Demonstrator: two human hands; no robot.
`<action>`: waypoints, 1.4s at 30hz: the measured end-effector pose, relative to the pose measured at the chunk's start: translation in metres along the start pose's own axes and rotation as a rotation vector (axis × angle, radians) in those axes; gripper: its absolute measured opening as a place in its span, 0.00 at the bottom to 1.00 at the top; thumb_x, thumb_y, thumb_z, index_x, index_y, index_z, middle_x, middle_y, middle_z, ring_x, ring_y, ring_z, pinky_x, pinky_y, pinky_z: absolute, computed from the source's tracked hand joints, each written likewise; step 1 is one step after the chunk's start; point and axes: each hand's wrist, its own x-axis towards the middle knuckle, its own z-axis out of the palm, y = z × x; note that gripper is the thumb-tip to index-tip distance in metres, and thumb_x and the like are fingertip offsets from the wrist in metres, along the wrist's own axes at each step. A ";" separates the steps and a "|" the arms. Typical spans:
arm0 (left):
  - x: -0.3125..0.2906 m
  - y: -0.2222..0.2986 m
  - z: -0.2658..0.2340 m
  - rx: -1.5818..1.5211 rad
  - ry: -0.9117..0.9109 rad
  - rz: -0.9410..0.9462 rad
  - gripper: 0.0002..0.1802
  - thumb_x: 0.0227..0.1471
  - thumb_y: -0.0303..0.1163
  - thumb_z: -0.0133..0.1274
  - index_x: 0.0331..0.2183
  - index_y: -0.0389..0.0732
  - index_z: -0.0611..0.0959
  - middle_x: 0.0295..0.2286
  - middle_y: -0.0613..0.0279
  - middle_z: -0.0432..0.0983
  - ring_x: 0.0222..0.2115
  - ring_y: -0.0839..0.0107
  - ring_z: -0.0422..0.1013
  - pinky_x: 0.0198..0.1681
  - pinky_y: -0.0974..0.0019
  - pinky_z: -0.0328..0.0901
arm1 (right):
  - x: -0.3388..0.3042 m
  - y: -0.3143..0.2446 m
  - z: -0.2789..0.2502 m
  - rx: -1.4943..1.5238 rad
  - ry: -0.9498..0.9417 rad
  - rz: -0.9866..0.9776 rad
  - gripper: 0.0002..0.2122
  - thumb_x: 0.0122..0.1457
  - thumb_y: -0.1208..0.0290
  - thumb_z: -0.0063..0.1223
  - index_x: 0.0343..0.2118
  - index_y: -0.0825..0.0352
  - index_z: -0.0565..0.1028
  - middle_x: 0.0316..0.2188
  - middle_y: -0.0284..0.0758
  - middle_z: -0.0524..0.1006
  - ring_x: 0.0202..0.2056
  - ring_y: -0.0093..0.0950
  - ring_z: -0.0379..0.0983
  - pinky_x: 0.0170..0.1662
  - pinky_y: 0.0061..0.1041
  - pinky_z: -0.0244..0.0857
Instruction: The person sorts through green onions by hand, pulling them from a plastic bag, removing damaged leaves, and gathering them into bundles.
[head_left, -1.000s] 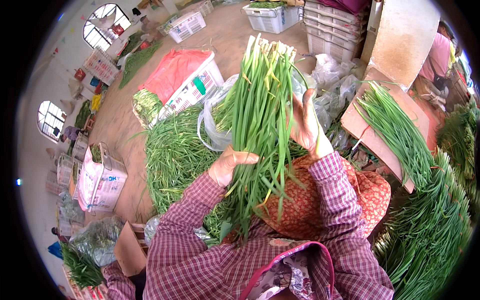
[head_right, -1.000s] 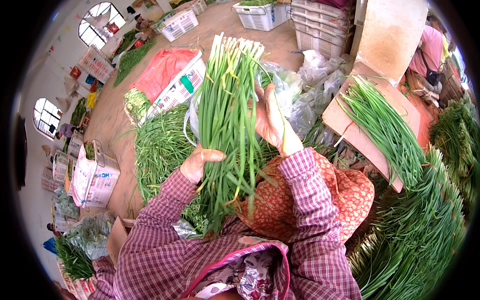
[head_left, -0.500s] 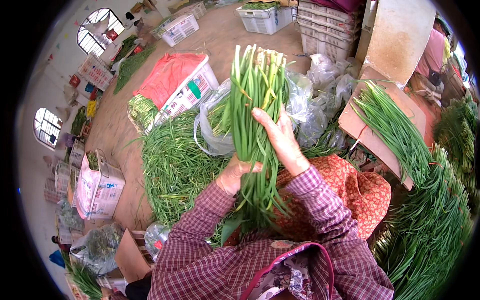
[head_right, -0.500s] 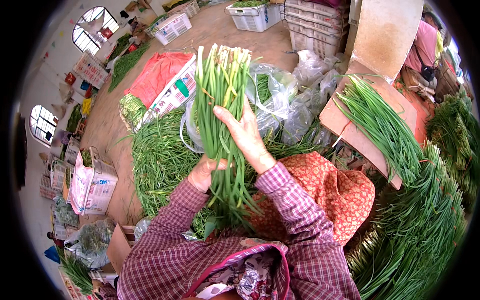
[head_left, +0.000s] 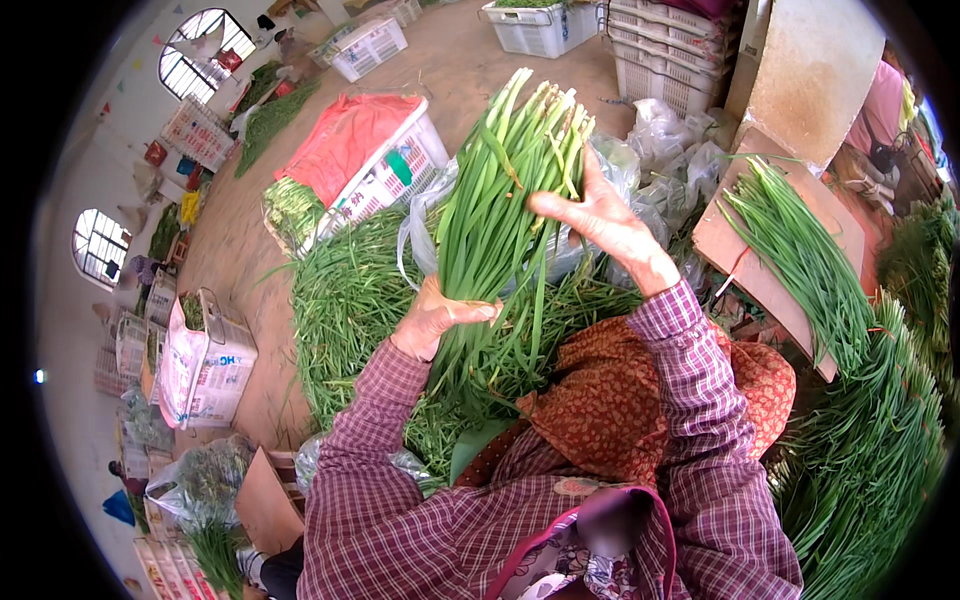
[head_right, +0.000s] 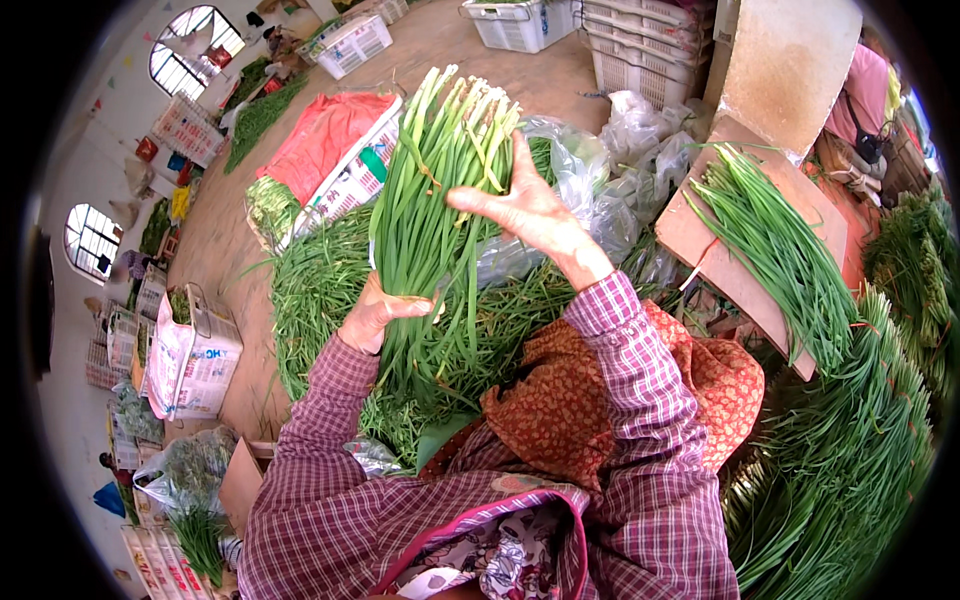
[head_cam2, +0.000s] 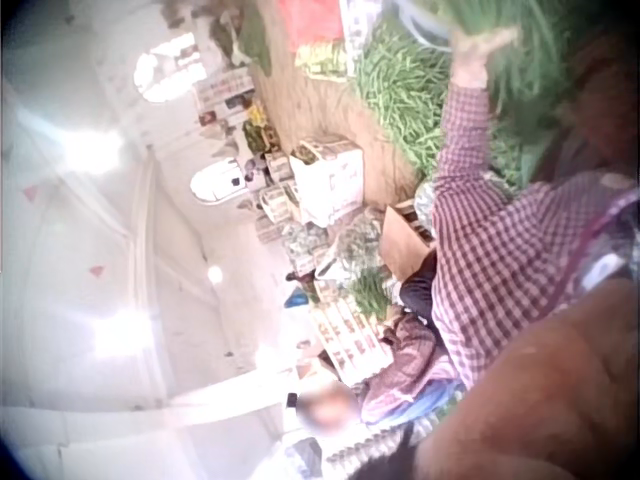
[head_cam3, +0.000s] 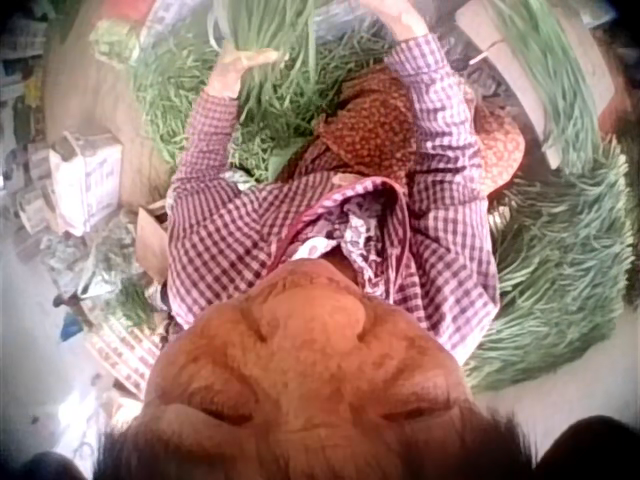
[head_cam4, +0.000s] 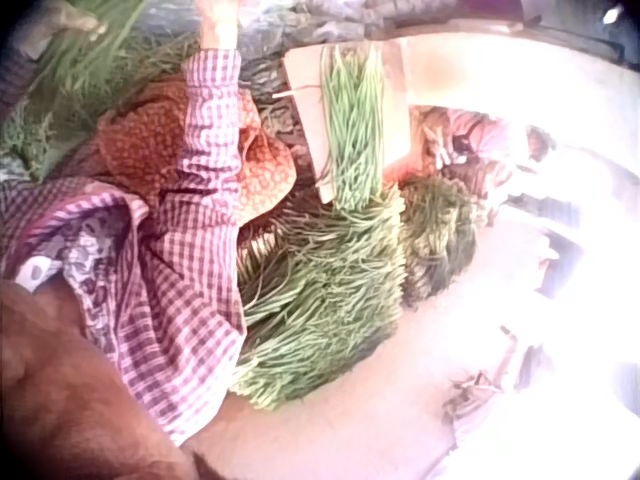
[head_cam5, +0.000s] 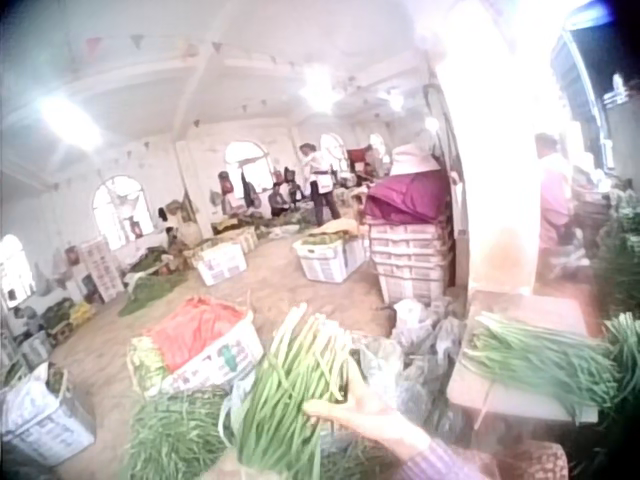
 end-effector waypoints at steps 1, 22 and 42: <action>0.003 -0.001 -0.003 0.008 -0.042 0.005 0.30 0.36 0.23 0.62 0.46 0.33 0.76 0.32 0.53 0.79 0.29 0.65 0.76 0.32 0.63 0.73 | -0.002 -0.001 0.001 -0.006 -0.022 0.006 0.52 0.48 0.57 0.69 0.65 0.70 0.42 0.58 0.46 0.64 0.59 0.32 0.61 0.62 0.28 0.55; 0.006 -0.017 -0.099 0.144 -0.160 -0.182 0.36 0.33 0.14 0.64 0.50 0.34 0.75 0.41 0.57 0.78 0.38 0.68 0.77 0.41 0.66 0.73 | 0.005 0.015 -0.109 -1.423 -0.131 -0.460 0.11 0.61 0.65 0.48 0.40 0.68 0.72 0.20 0.42 0.76 0.25 0.38 0.76 0.28 0.37 0.71; 0.013 -0.016 -0.082 0.080 -0.018 -0.195 0.36 0.38 0.13 0.62 0.52 0.30 0.70 0.44 0.49 0.76 0.38 0.61 0.78 0.44 0.60 0.74 | 0.025 0.019 0.004 -1.226 0.294 -0.583 0.11 0.53 0.63 0.59 0.32 0.65 0.74 0.25 0.38 0.74 0.26 0.36 0.74 0.29 0.31 0.69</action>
